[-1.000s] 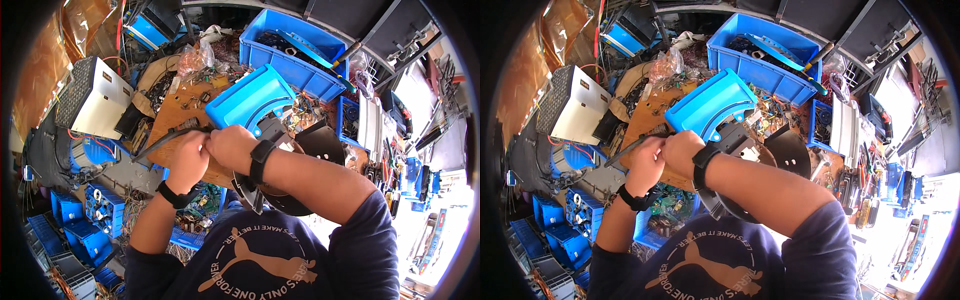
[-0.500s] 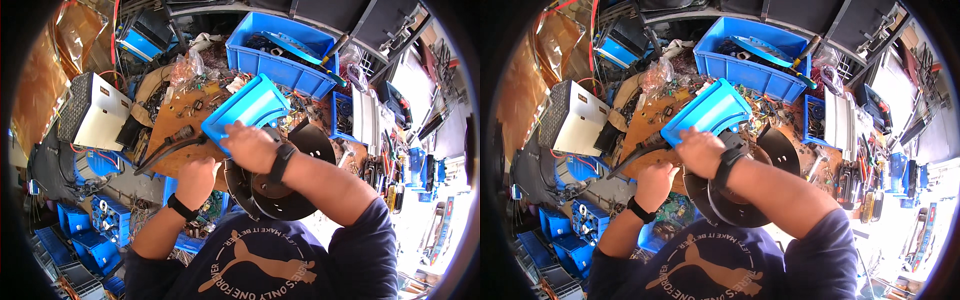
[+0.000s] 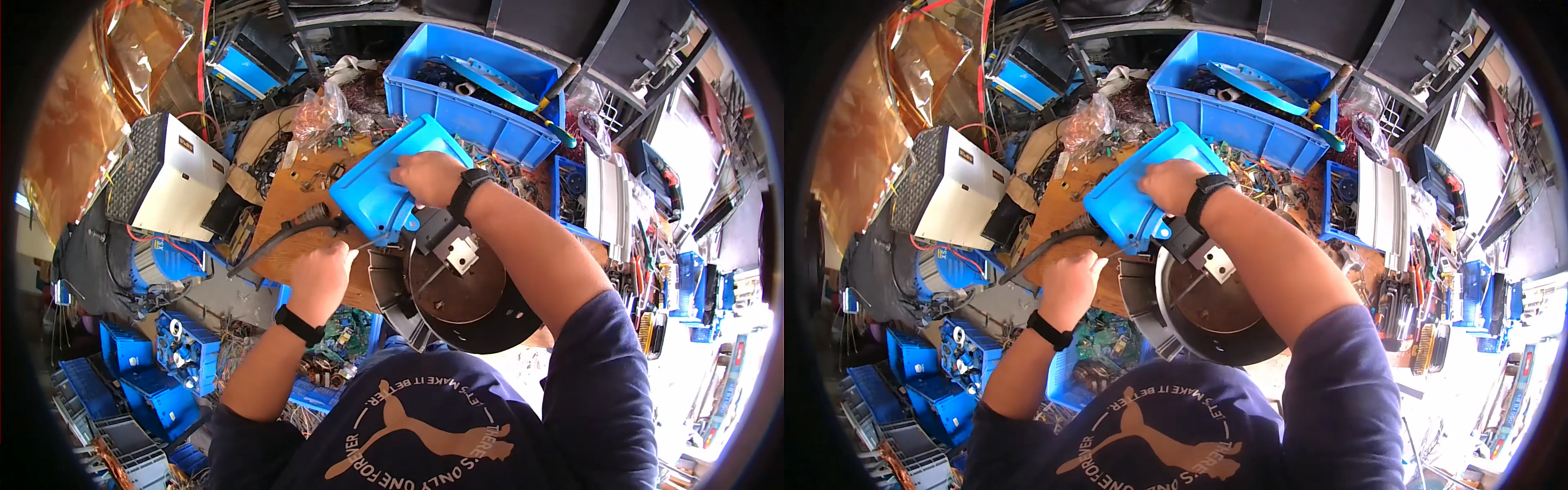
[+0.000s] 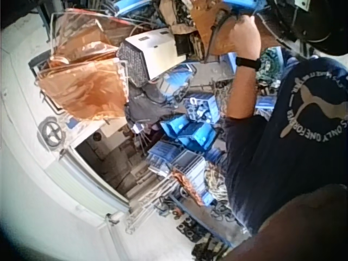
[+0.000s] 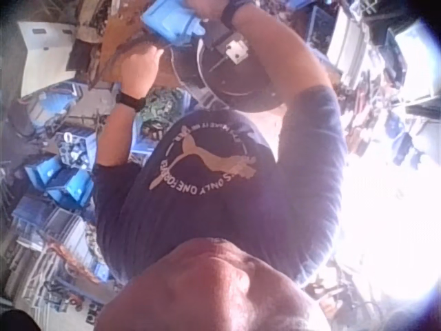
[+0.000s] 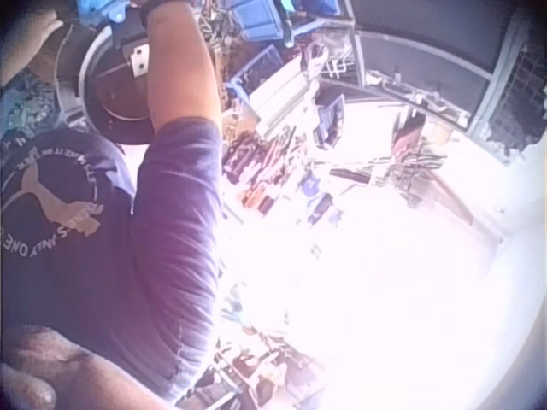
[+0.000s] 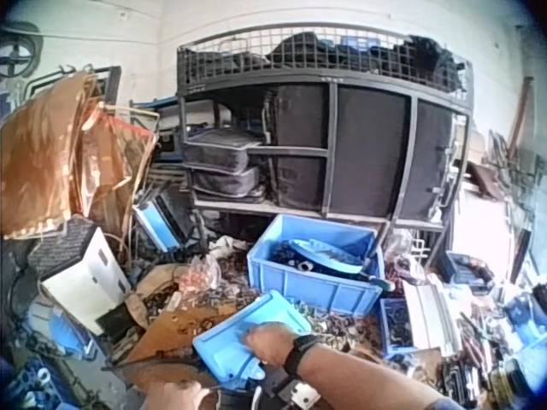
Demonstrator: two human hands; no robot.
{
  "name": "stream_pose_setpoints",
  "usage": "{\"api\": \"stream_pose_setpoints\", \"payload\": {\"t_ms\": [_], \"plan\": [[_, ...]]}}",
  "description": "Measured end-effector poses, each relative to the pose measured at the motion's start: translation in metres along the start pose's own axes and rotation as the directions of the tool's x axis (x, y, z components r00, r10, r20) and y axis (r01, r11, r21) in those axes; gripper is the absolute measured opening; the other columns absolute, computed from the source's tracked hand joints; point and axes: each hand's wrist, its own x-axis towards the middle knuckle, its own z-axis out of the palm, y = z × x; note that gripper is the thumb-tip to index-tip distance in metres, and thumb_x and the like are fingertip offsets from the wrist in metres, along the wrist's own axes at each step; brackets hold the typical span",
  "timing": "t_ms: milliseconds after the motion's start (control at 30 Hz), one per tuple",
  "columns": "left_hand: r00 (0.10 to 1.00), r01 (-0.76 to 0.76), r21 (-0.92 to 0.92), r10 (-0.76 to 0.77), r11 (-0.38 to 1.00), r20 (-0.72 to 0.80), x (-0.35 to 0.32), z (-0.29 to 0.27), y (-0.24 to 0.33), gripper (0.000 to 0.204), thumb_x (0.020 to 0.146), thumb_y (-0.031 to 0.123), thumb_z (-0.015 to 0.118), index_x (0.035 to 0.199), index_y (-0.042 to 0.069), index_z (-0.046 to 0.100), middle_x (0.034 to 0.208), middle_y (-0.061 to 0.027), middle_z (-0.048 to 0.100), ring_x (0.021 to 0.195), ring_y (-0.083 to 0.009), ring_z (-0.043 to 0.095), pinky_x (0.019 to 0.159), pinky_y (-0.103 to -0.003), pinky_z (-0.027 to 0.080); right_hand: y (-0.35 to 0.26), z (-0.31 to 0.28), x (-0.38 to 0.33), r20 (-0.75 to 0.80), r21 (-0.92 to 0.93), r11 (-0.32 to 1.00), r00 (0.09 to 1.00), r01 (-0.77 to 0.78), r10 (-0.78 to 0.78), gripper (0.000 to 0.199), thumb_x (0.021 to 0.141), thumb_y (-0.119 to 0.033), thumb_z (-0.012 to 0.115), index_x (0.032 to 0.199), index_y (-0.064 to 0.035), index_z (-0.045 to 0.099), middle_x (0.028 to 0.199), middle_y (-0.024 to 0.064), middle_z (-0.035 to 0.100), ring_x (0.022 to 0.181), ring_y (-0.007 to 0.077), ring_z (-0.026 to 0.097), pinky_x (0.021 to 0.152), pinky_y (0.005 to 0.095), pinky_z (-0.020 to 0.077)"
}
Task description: The person assembles a curved metal housing onto a blue plastic base containing electronic components. They use a screwdriver to tighten screws and secure the metal piece to the base, manipulating the assembly to align the parts.
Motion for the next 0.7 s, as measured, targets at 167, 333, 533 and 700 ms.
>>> {"api": "stream_pose_setpoints", "payload": {"t_ms": [167, 333, 533, 700], "plan": [[1.0, -0.018, -0.037, 0.017, 0.999, -0.012, 0.007, -0.006, -0.007, 0.028, 0.087, 0.027, 0.056, 0.067, 0.007, 0.052, 0.06, -0.0152, 0.056, 0.058, -0.0343, 0.057, 0.05, -0.046, 0.043, 0.009, -0.007, 0.021, 0.117, 0.074, 0.997, 0.993, -0.013, 0.004, 0.039, 0.054, -0.01, 0.08, 0.089, -0.0074, 0.064, 0.092, 0.013, 0.064, 0.09, 0.0329, 0.062, 0.079, 0.0419, 0.0492], [0.998, 0.041, -0.134, -0.033, 0.99, 0.06, -0.002, -0.007, 0.01, 0.026, 0.087, 0.023, 0.055, 0.068, 0.006, 0.053, 0.059, -0.0162, 0.056, 0.058, -0.036, 0.057, 0.052, -0.045, 0.044, 0.011, -0.004, 0.03, 0.157, 0.087, 0.996, 0.987, -0.03, 0.016, 0.038, 0.053, -0.008, 0.079, 0.088, -0.0063, 0.065, 0.085, 0.0129, 0.065, 0.09, 0.0328, 0.062, 0.075, 0.0431, 0.0487], [0.975, 0.076, -0.228, -0.025, 0.971, 0.219, 0.0, -0.005, 0.038, 0.026, 0.086, 0.019, 0.053, 0.067, 0.003, 0.056, 0.065, -0.0196, 0.058, 0.064, -0.039, 0.058, 0.058, -0.048, 0.045, 0.013, -0.003, 0.032, 0.161, 0.086, 0.996, 0.987, -0.025, 0.011, 0.041, 0.051, -0.007, 0.08, 0.089, -0.0066, 0.065, 0.087, 0.0129, 0.066, 0.09, 0.0334, 0.062, 0.075, 0.043, 0.049], [0.943, 0.106, -0.277, -0.008, 0.955, 0.333, 0.013, 0.004, 0.046, 0.029, 0.086, 0.021, 0.05, 0.069, 0.0, 0.061, 0.068, -0.0224, 0.061, 0.067, -0.0388, 0.061, 0.063, -0.048, 0.049, 0.01, -0.005, 0.035, 0.195, 0.072, 0.996, 0.98, -0.049, 0.034, 0.043, 0.05, -0.007, 0.081, 0.09, -0.0068, 0.065, 0.088, 0.013, 0.066, 0.091, 0.0331, 0.062, 0.075, 0.0437, 0.0491]]}}
